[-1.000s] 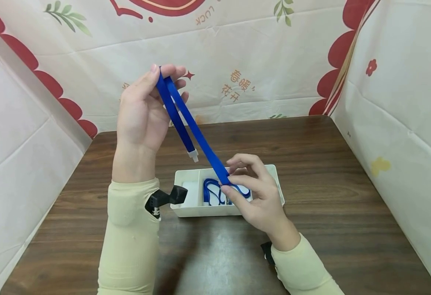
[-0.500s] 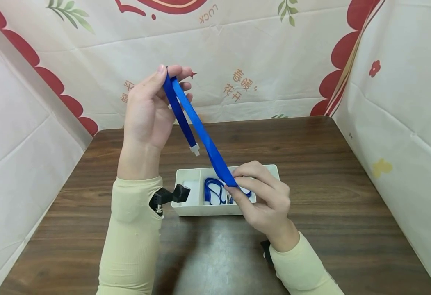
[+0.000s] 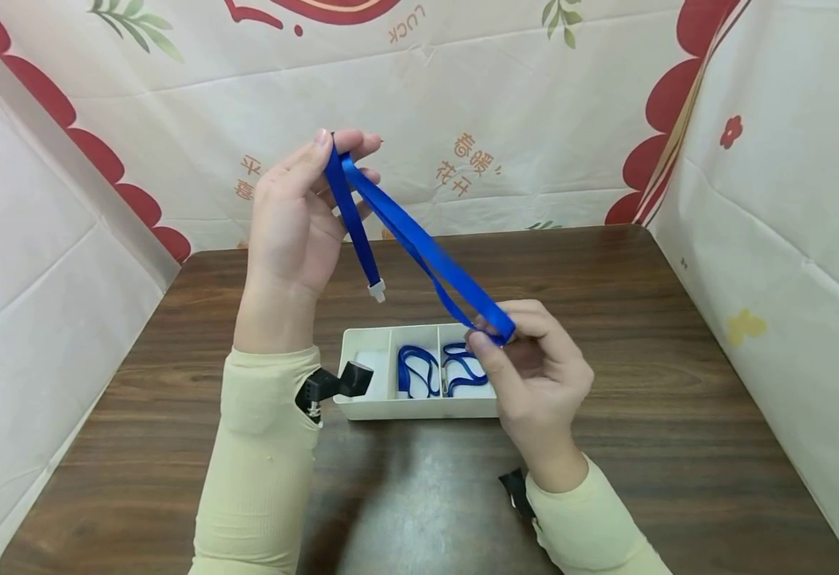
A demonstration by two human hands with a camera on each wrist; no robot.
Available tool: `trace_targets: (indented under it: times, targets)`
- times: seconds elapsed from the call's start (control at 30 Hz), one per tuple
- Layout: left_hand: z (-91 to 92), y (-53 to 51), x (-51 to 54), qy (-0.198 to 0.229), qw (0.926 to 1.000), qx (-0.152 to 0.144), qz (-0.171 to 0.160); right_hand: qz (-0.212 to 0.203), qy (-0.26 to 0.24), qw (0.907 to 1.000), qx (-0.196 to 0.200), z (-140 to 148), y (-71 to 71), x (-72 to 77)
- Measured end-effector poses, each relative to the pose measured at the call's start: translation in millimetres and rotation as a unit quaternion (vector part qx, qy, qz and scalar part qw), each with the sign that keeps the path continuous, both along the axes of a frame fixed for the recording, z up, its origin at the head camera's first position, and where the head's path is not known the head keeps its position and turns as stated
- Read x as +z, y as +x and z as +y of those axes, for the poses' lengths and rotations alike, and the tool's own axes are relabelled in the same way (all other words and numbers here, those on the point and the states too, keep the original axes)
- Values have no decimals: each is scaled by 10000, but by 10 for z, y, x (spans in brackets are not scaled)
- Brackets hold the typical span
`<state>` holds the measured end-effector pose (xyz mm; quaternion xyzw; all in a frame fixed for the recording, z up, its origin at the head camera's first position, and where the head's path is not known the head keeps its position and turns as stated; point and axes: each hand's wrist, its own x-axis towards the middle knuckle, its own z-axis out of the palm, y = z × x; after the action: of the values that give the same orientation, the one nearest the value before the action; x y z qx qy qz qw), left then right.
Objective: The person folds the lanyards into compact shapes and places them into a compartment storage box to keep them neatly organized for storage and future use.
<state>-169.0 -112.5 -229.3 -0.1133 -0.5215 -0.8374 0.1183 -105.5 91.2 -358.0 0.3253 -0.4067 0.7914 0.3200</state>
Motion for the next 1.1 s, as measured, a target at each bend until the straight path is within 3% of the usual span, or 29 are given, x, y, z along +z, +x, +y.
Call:
trace_targets:
  times: [0.17, 0.33, 0.47, 0.67, 0.87, 1.1]
  targets:
    - [20, 22, -10, -104, 9999, -28, 39, -286, -786, 9963, 202, -9, -12, 65]
    - [54, 51, 12, -210, 9997, -94, 102, -936, -1142, 9890, -94, -21, 8, 119]
    - [64, 74, 25, -324, 9994, -75, 119, -1049, -851, 9902, -348, -28, 6, 114]
    - [22, 86, 61, -220, 9996, 1, 163, -306, 173, 9994, -40, 23, 16, 6]
    - [-33, 96, 95, -74, 9997, 25, 234, 307, 947, 9948, -215, 33, 24, -88]
    - [-73, 92, 130, -20, 9997, -9, 235, 303, 1138, 9925, -337, 32, 27, -111]
